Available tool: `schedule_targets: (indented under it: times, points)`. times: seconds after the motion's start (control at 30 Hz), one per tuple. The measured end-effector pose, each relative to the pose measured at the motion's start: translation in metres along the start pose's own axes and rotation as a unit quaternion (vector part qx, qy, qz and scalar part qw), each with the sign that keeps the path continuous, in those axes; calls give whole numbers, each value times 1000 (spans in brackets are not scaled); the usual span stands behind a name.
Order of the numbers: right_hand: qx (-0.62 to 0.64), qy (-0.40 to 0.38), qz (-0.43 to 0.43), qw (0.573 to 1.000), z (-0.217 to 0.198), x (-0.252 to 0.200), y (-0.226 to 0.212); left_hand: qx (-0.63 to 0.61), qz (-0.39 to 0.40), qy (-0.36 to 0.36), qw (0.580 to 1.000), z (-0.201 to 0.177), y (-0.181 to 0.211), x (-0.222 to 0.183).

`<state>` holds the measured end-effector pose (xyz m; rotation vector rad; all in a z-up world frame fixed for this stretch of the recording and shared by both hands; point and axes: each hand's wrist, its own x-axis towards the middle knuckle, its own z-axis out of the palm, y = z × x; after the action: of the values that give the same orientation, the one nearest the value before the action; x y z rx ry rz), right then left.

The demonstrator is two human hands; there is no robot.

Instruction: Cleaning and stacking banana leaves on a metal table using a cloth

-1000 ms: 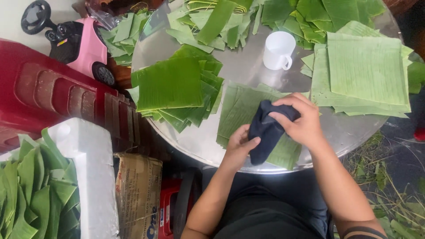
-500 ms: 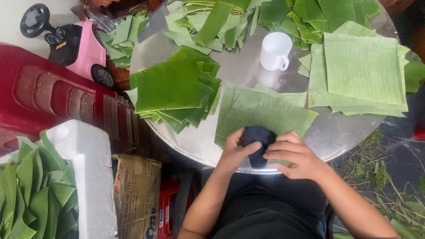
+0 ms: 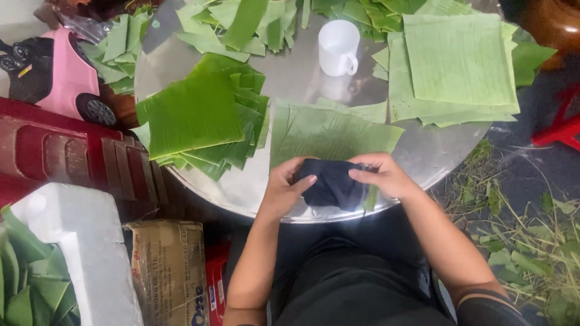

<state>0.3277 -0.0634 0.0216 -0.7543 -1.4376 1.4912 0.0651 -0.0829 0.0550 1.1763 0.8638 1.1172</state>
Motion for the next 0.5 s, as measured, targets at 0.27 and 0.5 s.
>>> schedule_targets:
  times: [0.27, 0.5]
  points:
    - [46, 85, 25, 995, -9, -3, 17, 12, 22, 49, 998, -10, 15, -4]
    - [-67, -110, -120, 984, 16, 34, -32, -2, 40, -2, 999, 16, 27, -7]
